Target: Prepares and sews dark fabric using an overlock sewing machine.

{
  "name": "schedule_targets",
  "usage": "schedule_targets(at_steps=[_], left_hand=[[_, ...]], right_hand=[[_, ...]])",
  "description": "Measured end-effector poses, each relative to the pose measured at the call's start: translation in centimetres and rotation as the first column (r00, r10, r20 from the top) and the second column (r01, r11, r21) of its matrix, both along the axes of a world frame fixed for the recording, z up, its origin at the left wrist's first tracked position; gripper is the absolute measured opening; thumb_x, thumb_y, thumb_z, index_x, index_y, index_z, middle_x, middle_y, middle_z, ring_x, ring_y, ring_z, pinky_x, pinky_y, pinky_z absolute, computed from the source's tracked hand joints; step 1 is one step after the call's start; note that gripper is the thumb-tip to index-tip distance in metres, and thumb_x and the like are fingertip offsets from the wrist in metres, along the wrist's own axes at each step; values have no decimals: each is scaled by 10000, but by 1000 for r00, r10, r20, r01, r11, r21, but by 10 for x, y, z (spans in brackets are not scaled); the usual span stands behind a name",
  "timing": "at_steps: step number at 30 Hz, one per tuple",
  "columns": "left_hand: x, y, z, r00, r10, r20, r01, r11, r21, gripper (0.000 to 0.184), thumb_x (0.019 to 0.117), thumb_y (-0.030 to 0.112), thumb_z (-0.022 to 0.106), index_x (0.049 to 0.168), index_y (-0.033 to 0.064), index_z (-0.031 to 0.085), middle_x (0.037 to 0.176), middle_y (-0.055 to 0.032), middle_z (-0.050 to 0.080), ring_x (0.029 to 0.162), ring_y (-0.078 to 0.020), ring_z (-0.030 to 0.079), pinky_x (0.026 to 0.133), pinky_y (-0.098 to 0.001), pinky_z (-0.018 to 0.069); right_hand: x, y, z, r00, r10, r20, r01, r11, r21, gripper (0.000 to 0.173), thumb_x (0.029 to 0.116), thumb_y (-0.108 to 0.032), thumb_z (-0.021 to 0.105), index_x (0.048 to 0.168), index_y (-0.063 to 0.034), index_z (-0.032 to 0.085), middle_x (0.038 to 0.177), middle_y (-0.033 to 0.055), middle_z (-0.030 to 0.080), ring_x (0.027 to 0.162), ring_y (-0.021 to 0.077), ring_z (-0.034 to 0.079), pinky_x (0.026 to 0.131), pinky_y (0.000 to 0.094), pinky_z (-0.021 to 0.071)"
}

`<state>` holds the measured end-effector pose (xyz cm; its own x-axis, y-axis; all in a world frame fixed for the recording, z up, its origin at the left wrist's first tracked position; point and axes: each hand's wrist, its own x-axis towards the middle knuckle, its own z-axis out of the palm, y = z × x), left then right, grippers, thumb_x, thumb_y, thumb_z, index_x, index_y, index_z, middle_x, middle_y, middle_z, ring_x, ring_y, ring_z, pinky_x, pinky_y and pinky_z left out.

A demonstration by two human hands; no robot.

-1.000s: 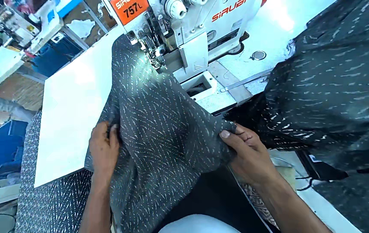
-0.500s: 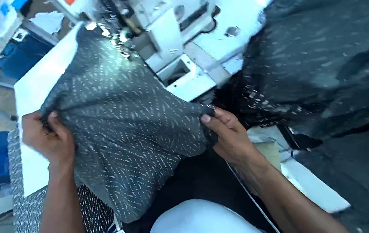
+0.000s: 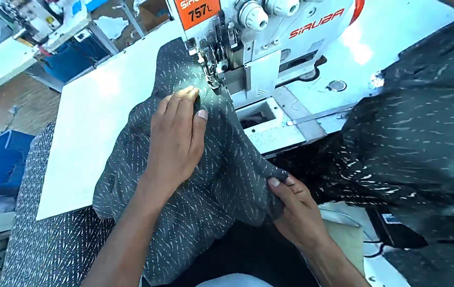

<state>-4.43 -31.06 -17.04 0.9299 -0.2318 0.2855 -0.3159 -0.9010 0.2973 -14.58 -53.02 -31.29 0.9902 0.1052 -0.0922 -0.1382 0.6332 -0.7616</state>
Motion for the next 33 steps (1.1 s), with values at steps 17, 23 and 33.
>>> schedule_targets(at_steps=[17, 23, 33], left_hand=[[26, 14, -7, 993, -81, -83, 82, 996, 16, 567, 1100, 371, 313, 1557, 53, 417, 1642, -94, 370, 1559, -260, 246, 1278, -467, 180], [87, 39, 0, 968, -201, -153, 205, 979, 14, 636, 1086, 443, 292, 1578, 50, 383, 1678, -127, 288, 1578, -270, 187, 1290, -468, 136], [-6, -7, -3, 995, 85, -47, -88, 994, -68, 536, 1101, 380, 300, 1508, 86, 488, 1590, -67, 438, 1491, -238, 364, 1217, -497, 298]], right_hand=[[9, 8, 13, 1000, -10, 12, 9, 995, 98, 226, 1027, -253, 615, 1155, -98, 719, 981, 97, 732, 860, 134, 726, 781, 330, 629], [33, 28, 24, 997, 9, 83, -20, 992, 124, 263, 1054, -278, 565, 1209, -108, 693, 1056, 87, 708, 918, 133, 705, 813, 338, 615], [32, 35, 28, 997, -33, 66, 27, 995, 97, 246, 1071, -240, 521, 1211, -102, 669, 1057, 82, 699, 926, 133, 701, 818, 342, 614]])
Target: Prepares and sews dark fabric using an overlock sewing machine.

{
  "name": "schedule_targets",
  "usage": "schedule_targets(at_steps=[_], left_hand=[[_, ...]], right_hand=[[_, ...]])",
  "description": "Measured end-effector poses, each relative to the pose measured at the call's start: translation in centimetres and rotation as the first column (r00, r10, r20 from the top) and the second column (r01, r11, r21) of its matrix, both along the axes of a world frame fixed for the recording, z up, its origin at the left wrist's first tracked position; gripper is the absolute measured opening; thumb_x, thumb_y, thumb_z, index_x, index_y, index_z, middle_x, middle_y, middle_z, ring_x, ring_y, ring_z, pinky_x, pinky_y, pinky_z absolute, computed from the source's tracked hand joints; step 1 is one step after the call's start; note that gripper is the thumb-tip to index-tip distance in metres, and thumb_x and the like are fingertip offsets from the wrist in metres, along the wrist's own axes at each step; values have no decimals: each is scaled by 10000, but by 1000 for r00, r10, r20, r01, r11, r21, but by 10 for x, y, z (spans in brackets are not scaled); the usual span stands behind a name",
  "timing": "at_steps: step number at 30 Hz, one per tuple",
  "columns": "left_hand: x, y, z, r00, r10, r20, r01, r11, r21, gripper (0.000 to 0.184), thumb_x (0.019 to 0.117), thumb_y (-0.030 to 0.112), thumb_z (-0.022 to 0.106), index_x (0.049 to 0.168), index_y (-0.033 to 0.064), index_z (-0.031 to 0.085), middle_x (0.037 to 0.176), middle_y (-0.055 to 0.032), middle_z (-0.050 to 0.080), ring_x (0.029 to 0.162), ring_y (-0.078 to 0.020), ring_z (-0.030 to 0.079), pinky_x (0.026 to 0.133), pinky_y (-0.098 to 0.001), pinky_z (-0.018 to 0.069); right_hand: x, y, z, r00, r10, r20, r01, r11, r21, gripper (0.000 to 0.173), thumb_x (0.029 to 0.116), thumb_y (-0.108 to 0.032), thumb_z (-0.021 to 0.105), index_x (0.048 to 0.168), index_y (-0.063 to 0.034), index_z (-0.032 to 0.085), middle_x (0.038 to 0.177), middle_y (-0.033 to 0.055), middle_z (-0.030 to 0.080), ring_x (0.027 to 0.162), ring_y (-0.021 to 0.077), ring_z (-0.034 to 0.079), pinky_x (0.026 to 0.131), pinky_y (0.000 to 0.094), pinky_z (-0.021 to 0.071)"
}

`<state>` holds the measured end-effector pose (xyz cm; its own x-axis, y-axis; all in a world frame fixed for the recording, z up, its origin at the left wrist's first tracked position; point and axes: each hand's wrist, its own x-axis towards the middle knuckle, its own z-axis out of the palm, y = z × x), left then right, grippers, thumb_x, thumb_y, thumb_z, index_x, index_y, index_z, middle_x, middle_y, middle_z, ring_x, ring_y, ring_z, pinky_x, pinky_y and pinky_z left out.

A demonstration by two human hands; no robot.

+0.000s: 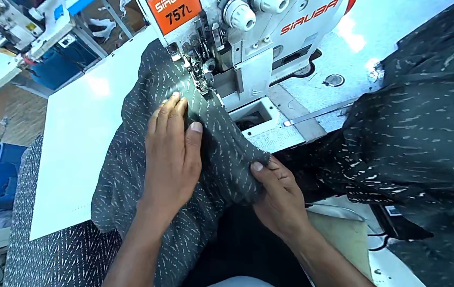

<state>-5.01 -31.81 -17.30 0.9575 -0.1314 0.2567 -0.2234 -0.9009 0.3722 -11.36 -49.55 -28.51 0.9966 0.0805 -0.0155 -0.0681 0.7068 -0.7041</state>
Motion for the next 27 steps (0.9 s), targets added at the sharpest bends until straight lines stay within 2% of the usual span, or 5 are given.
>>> schedule_targets(at_steps=[2, 8, 16, 20, 27], left_hand=[[5, 2, -9, 1000, -23, -11, 23, 999, 46, 581, 1088, 404, 289, 1551, 86, 434, 1645, -70, 361, 1548, -251, 265, 1262, -518, 194], [21, 10, -6, 994, -94, -54, 98, 992, 84, 607, 1080, 424, 281, 1583, 104, 394, 1672, -54, 318, 1571, -233, 211, 1276, -525, 148], [86, 32, 1, 970, -222, -95, 235, 960, 154, 661, 1068, 466, 272, 1571, 54, 394, 1649, -141, 341, 1556, -291, 248, 1260, -553, 159], [121, 44, 8, 957, -242, -159, 271, 941, 203, 677, 1067, 500, 245, 1579, 78, 380, 1649, -181, 318, 1566, -313, 217, 1254, -616, 88], [150, 60, 8, 932, -336, -139, 360, 906, 222, 628, 1067, 459, 252, 1492, 58, 482, 1580, -180, 425, 1535, -314, 294, 1255, -619, 70]], right_hand=[[0, 2, 4, 1000, -11, -9, 11, 1000, -11, 246, 1069, -232, 514, 1212, -112, 674, 1065, 74, 699, 939, 128, 699, 826, 340, 613], [-1, 9, 12, 999, -48, -17, 48, 998, 39, 244, 1071, -233, 507, 1214, -116, 667, 1066, 74, 698, 948, 133, 702, 837, 350, 613], [28, 38, 28, 997, -83, 7, 82, 996, 40, 253, 1100, -254, 443, 1221, -107, 610, 1041, 70, 669, 900, 130, 689, 770, 337, 612], [42, 59, 41, 992, -125, -10, 125, 990, 70, 247, 1108, -273, 431, 1218, -109, 580, 1043, 68, 649, 913, 126, 679, 780, 331, 602], [48, 76, 52, 990, -139, -40, 140, 989, 42, 248, 1111, -298, 440, 1211, -105, 559, 1029, 84, 641, 890, 140, 683, 748, 332, 604]])
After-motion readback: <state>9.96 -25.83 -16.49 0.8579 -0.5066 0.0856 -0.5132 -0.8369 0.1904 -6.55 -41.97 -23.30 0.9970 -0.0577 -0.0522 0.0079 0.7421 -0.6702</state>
